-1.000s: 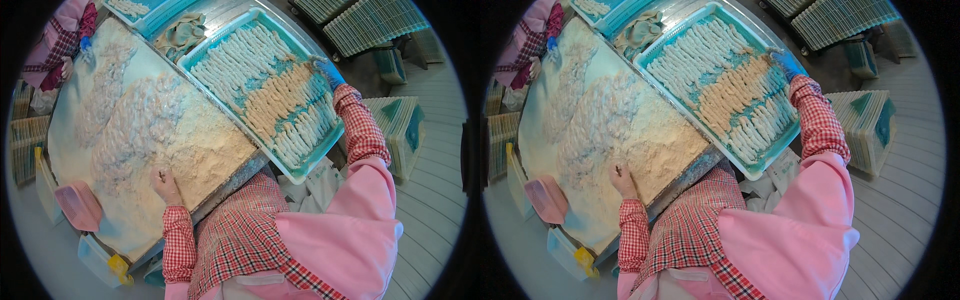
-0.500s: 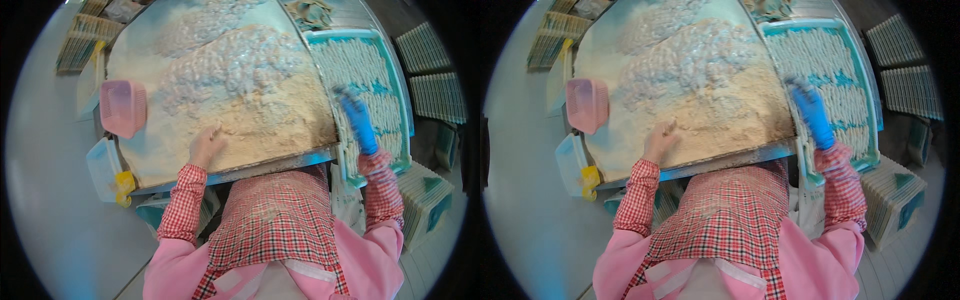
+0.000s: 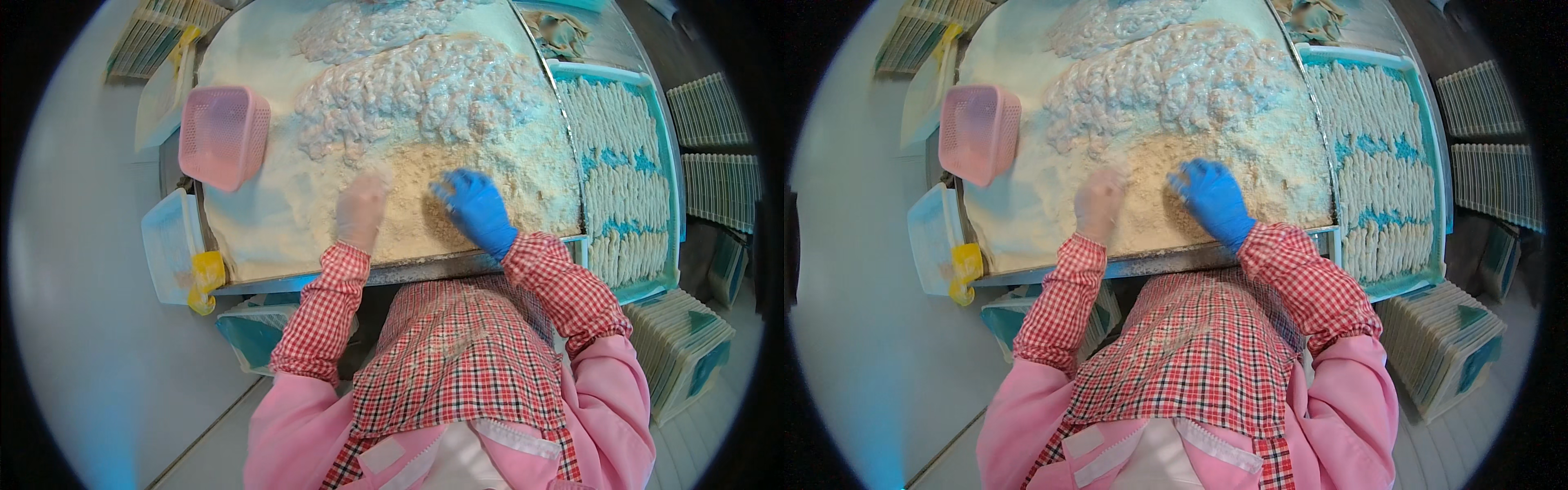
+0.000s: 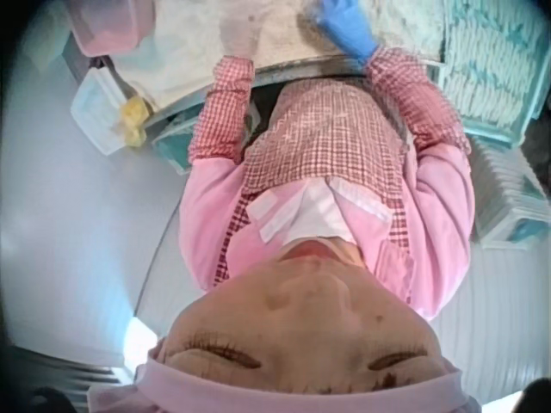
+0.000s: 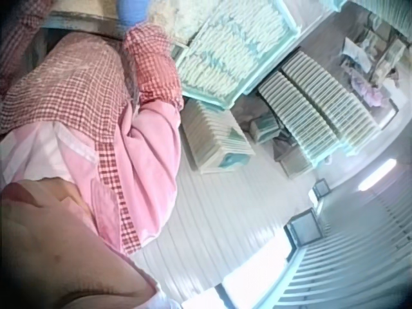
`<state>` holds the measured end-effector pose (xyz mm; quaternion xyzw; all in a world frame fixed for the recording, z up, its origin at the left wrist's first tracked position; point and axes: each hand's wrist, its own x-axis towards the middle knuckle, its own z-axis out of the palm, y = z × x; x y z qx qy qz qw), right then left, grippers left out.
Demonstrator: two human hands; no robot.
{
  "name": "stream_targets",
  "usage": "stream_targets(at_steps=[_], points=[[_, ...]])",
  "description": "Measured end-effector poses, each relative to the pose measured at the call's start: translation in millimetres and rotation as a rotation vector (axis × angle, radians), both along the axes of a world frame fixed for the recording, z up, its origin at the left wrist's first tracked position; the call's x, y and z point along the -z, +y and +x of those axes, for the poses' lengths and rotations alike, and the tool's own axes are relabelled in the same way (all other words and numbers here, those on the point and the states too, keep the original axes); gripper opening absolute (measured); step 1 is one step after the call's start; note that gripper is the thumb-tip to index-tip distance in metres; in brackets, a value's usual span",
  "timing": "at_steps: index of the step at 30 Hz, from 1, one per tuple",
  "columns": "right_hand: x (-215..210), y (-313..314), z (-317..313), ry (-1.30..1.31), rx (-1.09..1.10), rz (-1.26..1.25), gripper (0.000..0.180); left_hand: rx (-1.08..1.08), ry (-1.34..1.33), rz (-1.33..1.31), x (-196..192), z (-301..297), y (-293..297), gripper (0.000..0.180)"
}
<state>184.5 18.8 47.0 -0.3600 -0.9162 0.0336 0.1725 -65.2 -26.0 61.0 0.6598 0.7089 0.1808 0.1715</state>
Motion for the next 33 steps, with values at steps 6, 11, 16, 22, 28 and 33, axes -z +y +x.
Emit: stream_targets(at_steps=[6, 11, 16, 22, 28, 33], points=[[7.3, 22.4, -3.7, -0.258, 0.191, -0.452, 0.036, 0.020, -0.040, -0.360, -27.9, -17.2, -28.9, 0.028], [4.5, 24.1, -22.5, -0.030, -0.010, 0.014, 0.047, 0.345, 0.265, 0.092, 18.2, -13.4, -41.0, 0.030], [17.6, -8.5, -56.3, -0.070, -0.152, -0.146, 0.029, 0.061, 0.276, -0.120, 12.2, -31.1, -40.8, 0.028], [15.1, -12.9, -56.6, -0.227, -0.074, -0.199, 0.017, 0.189, 0.325, -0.068, 10.5, -13.8, -44.1, 0.027], [-3.8, -33.4, -28.1, -0.074, 0.127, -0.414, 0.018, -0.221, -0.245, -0.053, -10.9, -15.9, -31.4, 0.022], [24.0, -47.0, -32.0, -0.171, 0.073, -0.556, 0.018, 0.182, 0.037, -0.098, -13.3, 22.1, -41.0, 0.029]])
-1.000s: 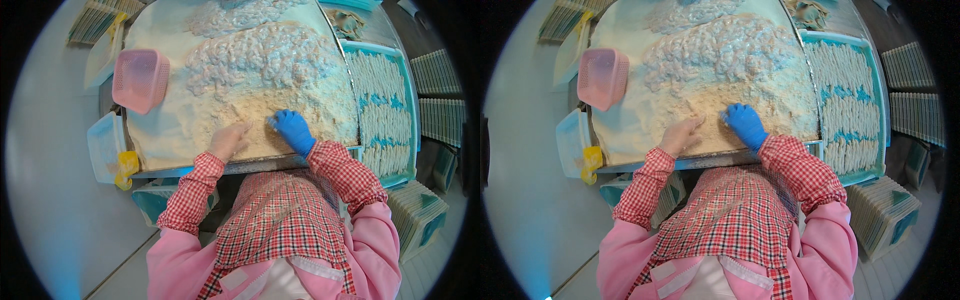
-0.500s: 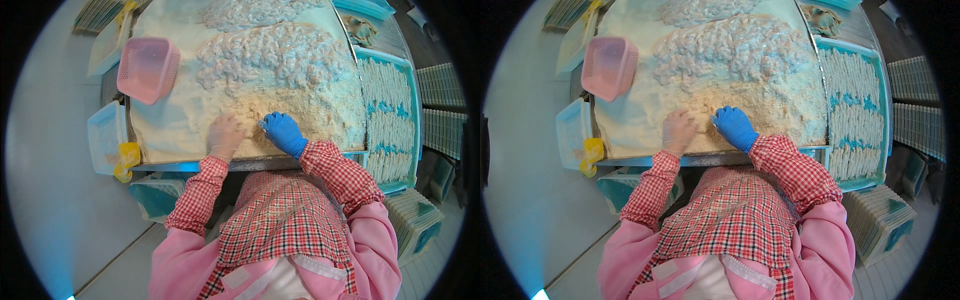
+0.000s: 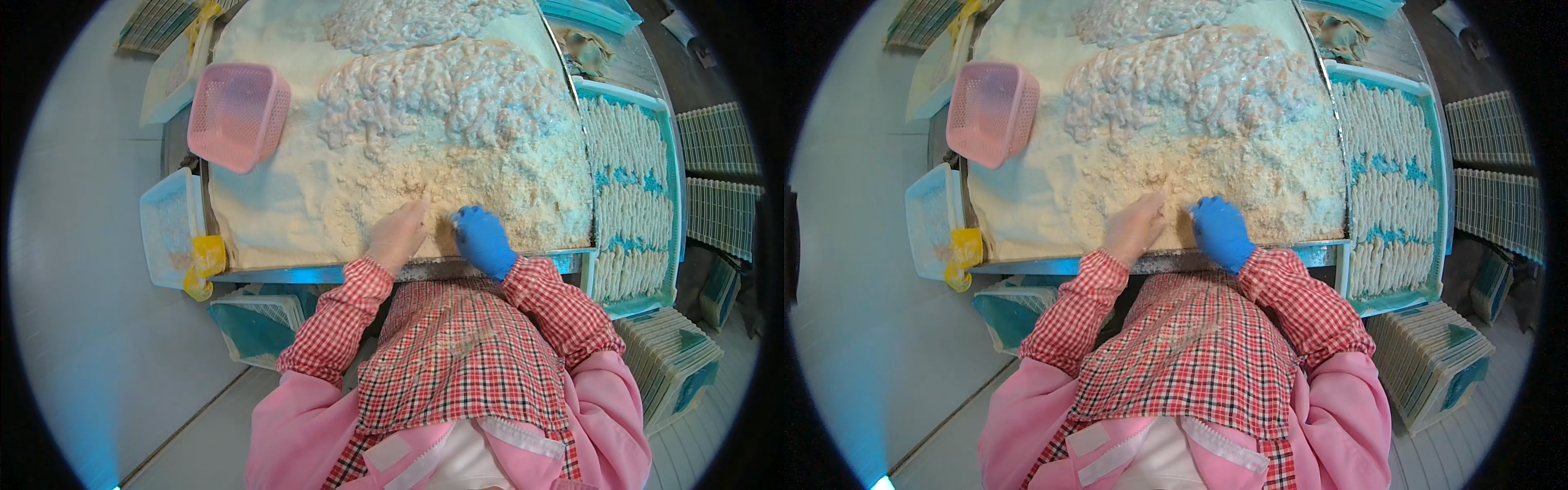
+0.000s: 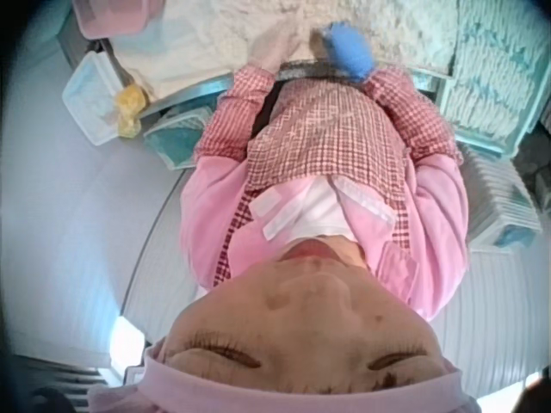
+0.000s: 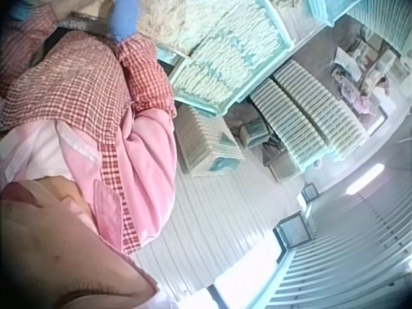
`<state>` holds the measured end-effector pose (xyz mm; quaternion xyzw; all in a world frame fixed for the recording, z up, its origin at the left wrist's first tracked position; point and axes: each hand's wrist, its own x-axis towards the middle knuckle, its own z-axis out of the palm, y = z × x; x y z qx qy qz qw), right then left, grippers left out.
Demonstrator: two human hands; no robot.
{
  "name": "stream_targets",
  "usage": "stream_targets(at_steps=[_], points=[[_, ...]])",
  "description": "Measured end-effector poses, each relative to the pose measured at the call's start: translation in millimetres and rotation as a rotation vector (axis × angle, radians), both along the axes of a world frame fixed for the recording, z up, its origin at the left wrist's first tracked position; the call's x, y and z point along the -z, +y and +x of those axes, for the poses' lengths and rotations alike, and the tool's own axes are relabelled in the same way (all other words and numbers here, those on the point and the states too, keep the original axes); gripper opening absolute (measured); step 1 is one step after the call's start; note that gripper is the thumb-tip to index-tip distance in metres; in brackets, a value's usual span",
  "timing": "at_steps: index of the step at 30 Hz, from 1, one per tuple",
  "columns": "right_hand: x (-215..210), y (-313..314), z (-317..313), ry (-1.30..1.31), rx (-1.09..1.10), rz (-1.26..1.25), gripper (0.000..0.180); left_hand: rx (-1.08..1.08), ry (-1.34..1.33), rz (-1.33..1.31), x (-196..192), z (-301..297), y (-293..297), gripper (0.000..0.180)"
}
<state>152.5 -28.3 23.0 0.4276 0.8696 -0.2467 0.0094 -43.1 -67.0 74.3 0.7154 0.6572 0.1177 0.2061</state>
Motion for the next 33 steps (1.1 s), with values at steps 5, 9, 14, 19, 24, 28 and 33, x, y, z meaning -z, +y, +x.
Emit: stream_targets(at_steps=[5, 9, 14, 19, 24, 28, 33], points=[[16.0, 1.9, 16.7, 0.648, 0.500, -0.502, 0.024, -0.177, 0.177, -0.015, 23.1, 5.1, 1.8, 0.031], [19.2, 10.4, -8.1, 1.107, 0.909, -1.347, 0.024, -0.127, 0.178, 0.138, 43.0, 43.1, -7.3, 0.036], [8.1, 19.0, -20.3, 1.176, 0.913, -1.314, 0.023, -0.313, -0.144, 0.259, 20.3, 52.3, -6.4, 0.041], [-9.9, 12.3, -33.3, 1.473, 0.875, -1.393, 0.041, -0.270, -0.316, 0.312, 15.5, 76.1, 32.0, 0.052], [-31.0, 23.4, -4.6, 1.515, 0.938, -1.611, 0.050, -0.109, 0.099, 0.143, 13.8, 75.2, 55.8, 0.063], [-60.5, 28.0, -8.5, 1.452, 0.704, -1.407, 0.032, -0.567, -0.617, 0.076, 8.6, 28.4, 74.7, 0.063], [-85.4, 26.8, -11.8, 1.355, 0.245, -0.783, 0.033, -0.524, -0.474, 0.242, 24.3, -13.2, 56.1, 0.053]])
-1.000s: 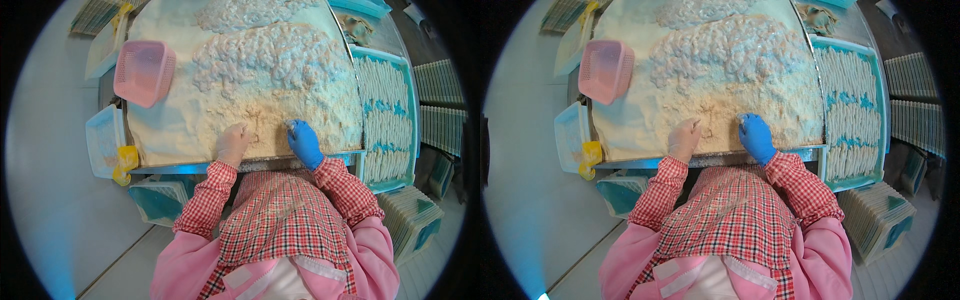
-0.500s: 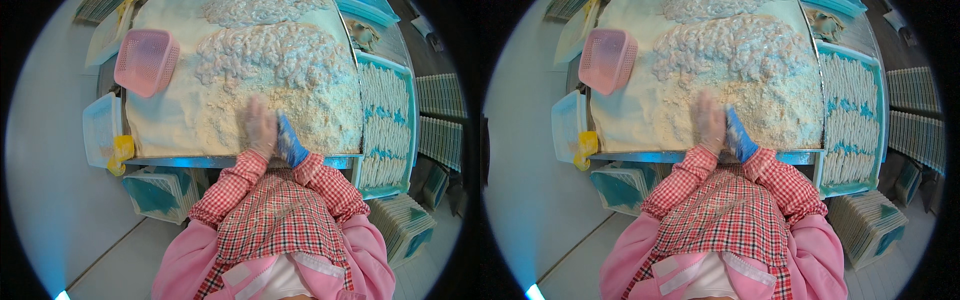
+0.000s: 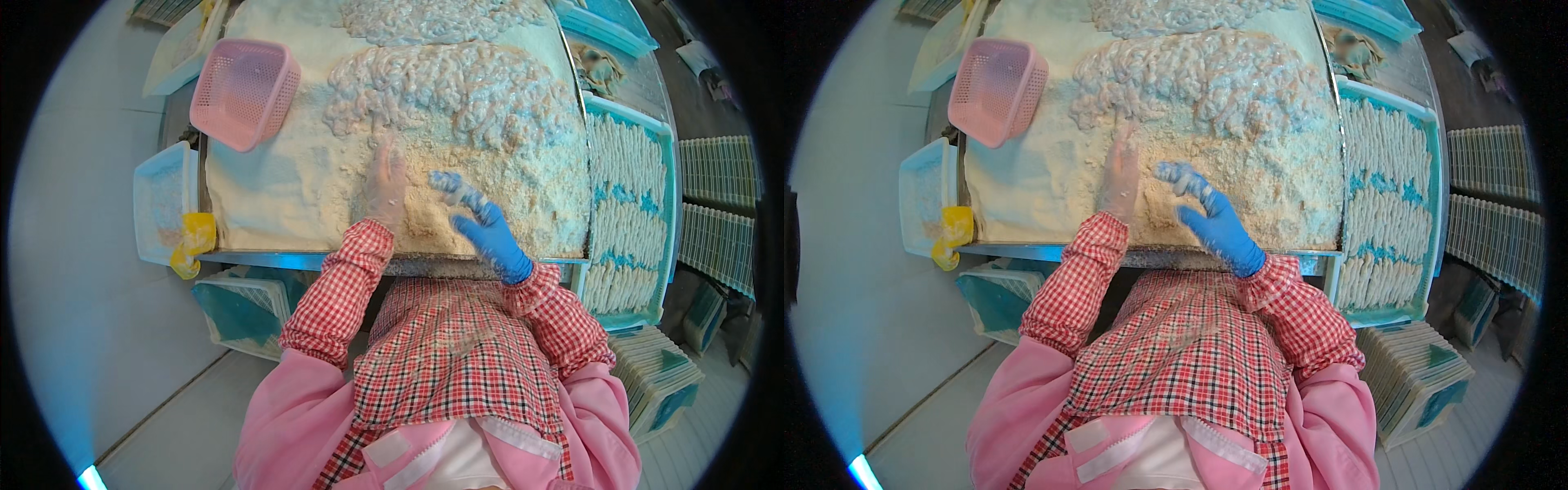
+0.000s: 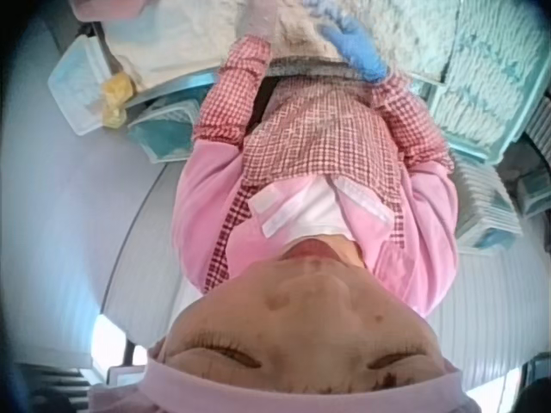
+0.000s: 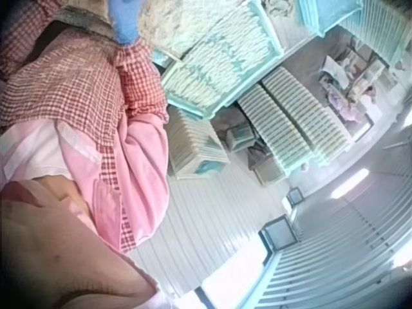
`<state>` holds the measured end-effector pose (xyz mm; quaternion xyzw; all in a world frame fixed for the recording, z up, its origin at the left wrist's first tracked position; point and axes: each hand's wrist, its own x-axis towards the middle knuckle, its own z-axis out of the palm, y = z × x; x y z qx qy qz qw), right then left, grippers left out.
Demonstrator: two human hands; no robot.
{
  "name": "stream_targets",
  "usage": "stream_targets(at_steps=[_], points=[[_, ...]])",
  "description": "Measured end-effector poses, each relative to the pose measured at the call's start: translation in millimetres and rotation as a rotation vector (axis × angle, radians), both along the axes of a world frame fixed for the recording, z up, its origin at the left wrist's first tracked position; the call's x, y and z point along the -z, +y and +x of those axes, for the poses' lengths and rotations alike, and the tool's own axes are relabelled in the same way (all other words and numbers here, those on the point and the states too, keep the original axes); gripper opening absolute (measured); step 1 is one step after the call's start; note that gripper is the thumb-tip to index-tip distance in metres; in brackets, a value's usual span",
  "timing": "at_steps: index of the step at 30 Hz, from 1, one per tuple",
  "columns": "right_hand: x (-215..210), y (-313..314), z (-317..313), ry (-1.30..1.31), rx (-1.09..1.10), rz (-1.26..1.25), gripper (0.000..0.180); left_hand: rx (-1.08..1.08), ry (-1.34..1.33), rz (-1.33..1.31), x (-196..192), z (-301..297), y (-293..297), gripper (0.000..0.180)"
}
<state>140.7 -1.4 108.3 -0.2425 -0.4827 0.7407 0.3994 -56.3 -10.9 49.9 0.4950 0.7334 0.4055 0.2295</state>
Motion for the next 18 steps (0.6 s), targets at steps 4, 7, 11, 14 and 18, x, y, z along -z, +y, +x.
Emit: stream_targets(at_steps=[4, 7, 11, 14, 18], points=[[55.2, -2.6, 52.9, -0.318, 0.093, 0.122, 0.049, -0.067, -0.073, -0.315, -4.9, -20.4, -35.3, 0.036], [78.4, -5.0, 67.5, -0.490, 0.178, 0.139, 0.054, 0.144, 0.237, -0.427, -10.8, -23.0, -52.2, 0.029], [59.7, -7.1, 42.1, -1.057, 0.072, 0.712, 0.035, 0.530, 0.889, 0.033, 11.9, -24.0, -66.4, 0.026], [44.6, -4.4, 13.5, -1.382, -0.128, 0.694, 0.020, 0.655, 0.769, -0.188, 9.1, -36.7, -71.7, 0.022], [46.9, 2.0, -16.1, -1.541, -0.332, 0.458, 0.038, 0.637, 0.698, -0.358, -29.8, -37.8, -71.7, 0.019]])
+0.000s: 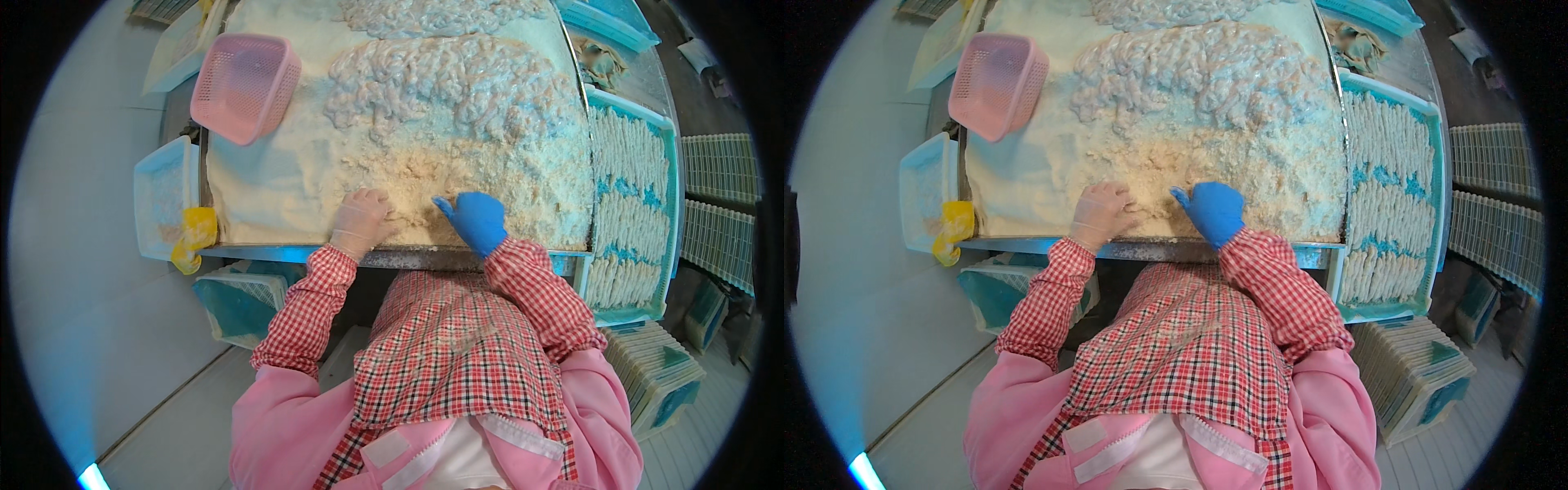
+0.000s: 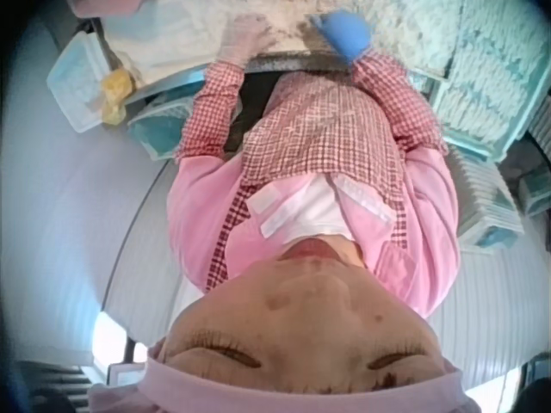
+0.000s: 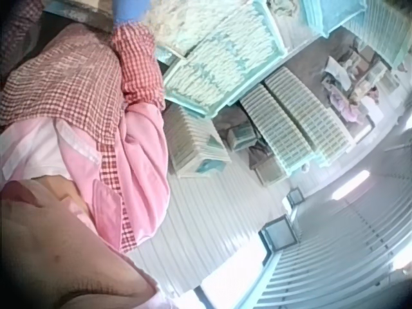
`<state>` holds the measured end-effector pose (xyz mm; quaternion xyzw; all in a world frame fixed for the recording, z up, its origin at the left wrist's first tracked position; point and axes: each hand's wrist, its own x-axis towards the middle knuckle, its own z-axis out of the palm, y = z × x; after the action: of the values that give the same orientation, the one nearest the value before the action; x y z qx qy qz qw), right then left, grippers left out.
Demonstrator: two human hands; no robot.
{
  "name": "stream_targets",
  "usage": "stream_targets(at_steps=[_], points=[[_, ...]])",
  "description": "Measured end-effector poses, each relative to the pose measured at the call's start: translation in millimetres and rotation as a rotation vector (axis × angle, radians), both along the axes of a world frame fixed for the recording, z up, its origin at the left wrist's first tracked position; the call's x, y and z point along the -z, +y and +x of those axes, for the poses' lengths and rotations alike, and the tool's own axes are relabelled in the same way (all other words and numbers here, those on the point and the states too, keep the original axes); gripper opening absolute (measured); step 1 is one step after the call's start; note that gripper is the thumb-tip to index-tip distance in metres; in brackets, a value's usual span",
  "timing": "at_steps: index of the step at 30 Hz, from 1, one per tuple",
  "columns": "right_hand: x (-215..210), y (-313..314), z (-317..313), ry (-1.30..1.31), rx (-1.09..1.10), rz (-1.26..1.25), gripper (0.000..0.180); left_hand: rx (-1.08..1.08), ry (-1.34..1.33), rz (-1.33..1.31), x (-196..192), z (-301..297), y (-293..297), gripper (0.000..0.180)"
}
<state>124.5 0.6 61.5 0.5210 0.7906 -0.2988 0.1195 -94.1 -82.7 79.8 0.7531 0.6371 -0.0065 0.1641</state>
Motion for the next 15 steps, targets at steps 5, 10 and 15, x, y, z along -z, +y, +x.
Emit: stream_targets(at_steps=[5, 10, 15], points=[[32.7, 0.6, -7.6, 0.202, 0.067, 0.129, 0.039, -0.001, -0.187, 0.097, 32.0, -5.3, -18.0, 0.023], [23.9, -8.9, 25.9, 0.833, 0.147, 0.183, 0.025, -0.629, -0.602, -0.409, 11.7, -15.8, -22.4, 0.022], [13.9, 4.3, 35.6, 1.333, 0.615, -0.601, 0.021, -0.982, -1.203, -0.141, -21.8, 12.7, -12.1, 0.021]])
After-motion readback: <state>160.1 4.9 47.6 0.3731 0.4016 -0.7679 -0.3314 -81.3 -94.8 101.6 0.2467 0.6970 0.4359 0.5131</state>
